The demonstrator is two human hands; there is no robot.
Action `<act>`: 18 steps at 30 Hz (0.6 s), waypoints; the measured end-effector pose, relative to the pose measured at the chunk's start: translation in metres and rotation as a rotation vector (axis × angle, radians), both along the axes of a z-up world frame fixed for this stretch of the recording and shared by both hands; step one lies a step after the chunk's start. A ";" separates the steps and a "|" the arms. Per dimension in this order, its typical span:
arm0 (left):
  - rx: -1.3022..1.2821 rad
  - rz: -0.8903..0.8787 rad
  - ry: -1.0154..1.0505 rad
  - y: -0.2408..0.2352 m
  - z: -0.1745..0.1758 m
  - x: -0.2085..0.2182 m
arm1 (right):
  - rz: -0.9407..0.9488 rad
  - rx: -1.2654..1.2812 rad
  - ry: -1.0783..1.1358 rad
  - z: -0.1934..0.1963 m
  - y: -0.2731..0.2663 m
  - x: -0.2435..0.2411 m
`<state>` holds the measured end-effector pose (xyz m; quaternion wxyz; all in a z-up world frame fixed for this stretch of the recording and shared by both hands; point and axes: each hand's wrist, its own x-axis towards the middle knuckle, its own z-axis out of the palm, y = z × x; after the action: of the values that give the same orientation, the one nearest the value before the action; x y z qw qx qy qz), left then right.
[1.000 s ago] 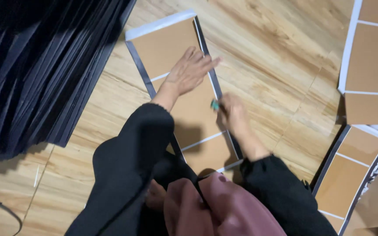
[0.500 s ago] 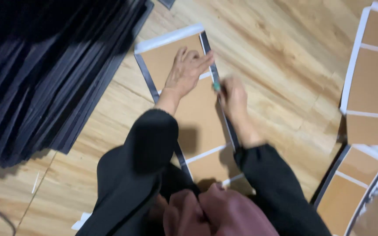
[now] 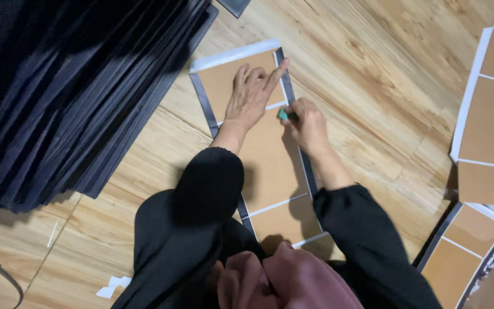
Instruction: Finishing cardboard panels by smoothing the edges with a hand tool.
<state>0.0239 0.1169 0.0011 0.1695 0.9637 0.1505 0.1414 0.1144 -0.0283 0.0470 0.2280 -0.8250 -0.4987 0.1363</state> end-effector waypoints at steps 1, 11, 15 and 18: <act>0.005 0.004 -0.006 0.002 -0.001 0.001 | 0.004 0.005 -0.006 -0.011 0.005 0.013; 0.171 0.134 -0.037 0.000 -0.002 -0.001 | 0.014 0.136 0.106 -0.019 0.007 0.008; 0.065 0.084 -0.111 0.003 -0.007 -0.001 | -0.180 0.173 0.068 -0.051 0.049 0.087; 0.111 0.115 -0.138 0.002 0.004 -0.004 | -0.180 0.214 -0.113 -0.047 0.101 0.082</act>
<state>0.0195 0.1193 0.0047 0.1174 0.9493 0.1854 0.2250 0.1967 0.0728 0.0005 0.2973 -0.8438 -0.4465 0.0147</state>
